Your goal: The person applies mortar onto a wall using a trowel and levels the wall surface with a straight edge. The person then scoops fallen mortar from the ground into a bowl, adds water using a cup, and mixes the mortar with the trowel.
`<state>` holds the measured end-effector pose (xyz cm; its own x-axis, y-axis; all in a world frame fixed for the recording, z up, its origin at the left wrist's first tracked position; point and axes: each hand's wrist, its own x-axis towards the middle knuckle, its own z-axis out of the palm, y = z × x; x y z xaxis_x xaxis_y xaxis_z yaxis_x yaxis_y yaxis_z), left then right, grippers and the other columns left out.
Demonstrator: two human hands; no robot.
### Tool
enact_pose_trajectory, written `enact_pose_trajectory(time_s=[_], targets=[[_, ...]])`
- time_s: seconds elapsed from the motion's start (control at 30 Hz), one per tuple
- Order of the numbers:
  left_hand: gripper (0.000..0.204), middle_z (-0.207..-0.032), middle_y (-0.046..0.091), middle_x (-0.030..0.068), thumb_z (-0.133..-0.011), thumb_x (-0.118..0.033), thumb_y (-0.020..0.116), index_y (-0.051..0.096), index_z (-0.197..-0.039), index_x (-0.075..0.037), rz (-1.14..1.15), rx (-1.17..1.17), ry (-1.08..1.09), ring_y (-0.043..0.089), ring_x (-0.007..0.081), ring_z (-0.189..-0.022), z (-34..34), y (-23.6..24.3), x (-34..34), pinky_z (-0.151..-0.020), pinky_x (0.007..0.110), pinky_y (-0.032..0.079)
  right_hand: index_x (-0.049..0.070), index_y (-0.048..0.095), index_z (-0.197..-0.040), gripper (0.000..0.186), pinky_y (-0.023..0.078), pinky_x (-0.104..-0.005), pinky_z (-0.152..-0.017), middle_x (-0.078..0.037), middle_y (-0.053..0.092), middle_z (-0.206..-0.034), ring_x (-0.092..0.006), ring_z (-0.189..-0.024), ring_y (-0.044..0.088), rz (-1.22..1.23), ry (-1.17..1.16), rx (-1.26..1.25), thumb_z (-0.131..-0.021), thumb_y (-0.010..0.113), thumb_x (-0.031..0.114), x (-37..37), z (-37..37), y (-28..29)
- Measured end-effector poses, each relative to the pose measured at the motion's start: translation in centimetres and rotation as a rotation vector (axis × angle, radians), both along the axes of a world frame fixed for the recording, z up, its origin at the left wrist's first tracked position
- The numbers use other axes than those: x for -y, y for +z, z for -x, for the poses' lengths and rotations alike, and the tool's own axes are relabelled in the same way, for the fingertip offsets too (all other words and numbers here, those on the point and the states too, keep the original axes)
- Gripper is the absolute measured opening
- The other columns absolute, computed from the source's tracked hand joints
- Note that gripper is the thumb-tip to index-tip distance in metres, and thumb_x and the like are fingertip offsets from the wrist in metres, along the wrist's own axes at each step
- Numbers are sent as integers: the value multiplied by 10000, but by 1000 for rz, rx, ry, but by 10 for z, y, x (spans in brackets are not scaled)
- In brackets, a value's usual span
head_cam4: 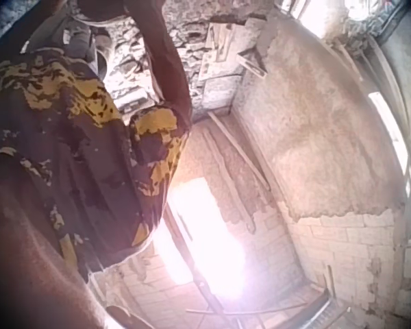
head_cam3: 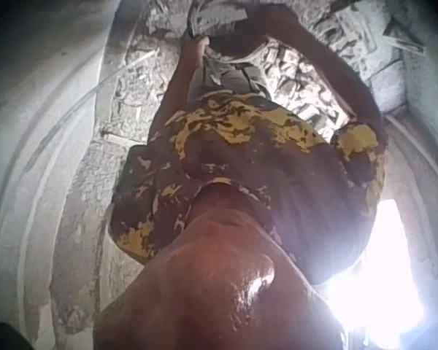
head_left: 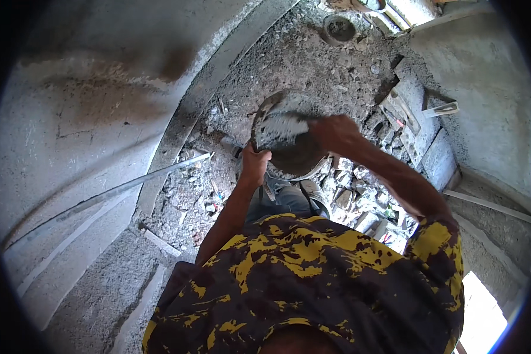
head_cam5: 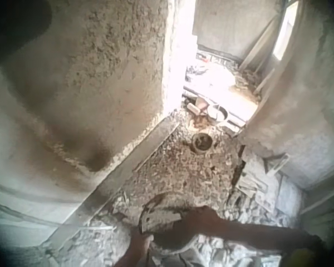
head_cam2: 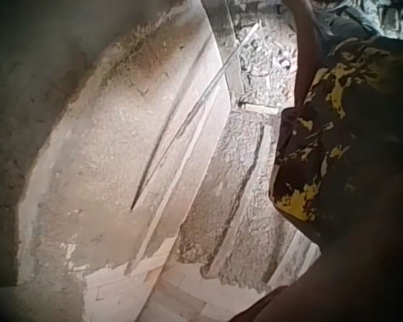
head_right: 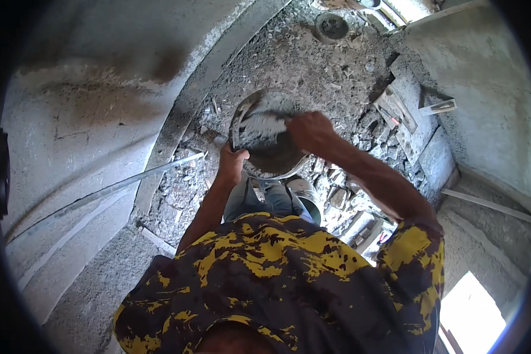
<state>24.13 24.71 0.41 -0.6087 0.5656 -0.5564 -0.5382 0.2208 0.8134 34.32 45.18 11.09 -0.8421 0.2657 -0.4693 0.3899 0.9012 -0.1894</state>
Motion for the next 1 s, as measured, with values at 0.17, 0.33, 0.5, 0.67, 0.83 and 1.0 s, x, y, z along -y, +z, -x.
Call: enact_pose_trajectory(time_s=[0.17, 0.33, 0.5, 0.67, 0.83, 1.0], targets=[[364, -744, 554, 26, -614, 20, 519, 573, -974, 12, 92, -147, -42, 499, 133, -643, -20, -24, -4, -579, 296, 420, 48, 678, -766, 118, 525, -392, -674, -137, 662, -809, -279, -793, 652, -188, 148, 2, -677, 636, 113, 8, -18, -60], [332, -783, 584, 37, -621, 5, 559, 568, -952, 26, 36, -113, -11, 524, 144, -691, -9, -18, 2, -632, 296, 437, 43, 680, -752, 127, 519, -378, -672, -156, 660, -804, -291, -805, 648, 96, 89, 146, -667, 626, 119, 1, 8, 9], [380, -833, 589, 32, -629, 33, 534, 559, -1008, 23, 83, -245, -25, 533, 138, -737, -12, -9, -3, -659, 290, 436, 50, 675, -720, 115, 516, -374, -642, -145, 660, -767, -256, -795, 655, -69, 135, 121, -668, 626, 139, -37, 4, -36], [274, -725, 585, 71, -643, -51, 597, 580, -899, 43, 73, -392, -76, 535, 153, -668, -12, -17, 0, -609, 322, 445, 39, 660, -817, 311, 493, -374, -660, -125, 646, -759, -270, -680, 602, 617, 148, 461, -810, 590, 341, -23, -31, -144], [357, -790, 585, 48, -662, 31, 551, 578, -1017, 9, 44, -87, -62, 527, 139, -674, -3, 9, 3, -605, 304, 437, 68, 625, -928, 258, 497, -389, -559, -104, 611, -696, -220, -590, 582, 847, -275, 397, -865, 516, 293, -1, -37, -62], [345, -776, 576, 37, -649, 29, 554, 578, -993, 7, 49, -122, -88, 508, 132, -651, 17, 5, -6, -583, 303, 429, 110, 638, -963, 234, 520, -421, -627, -180, 651, -842, -330, -777, 649, 45, -76, 37, -762, 557, 197, -20, -17, -42]])
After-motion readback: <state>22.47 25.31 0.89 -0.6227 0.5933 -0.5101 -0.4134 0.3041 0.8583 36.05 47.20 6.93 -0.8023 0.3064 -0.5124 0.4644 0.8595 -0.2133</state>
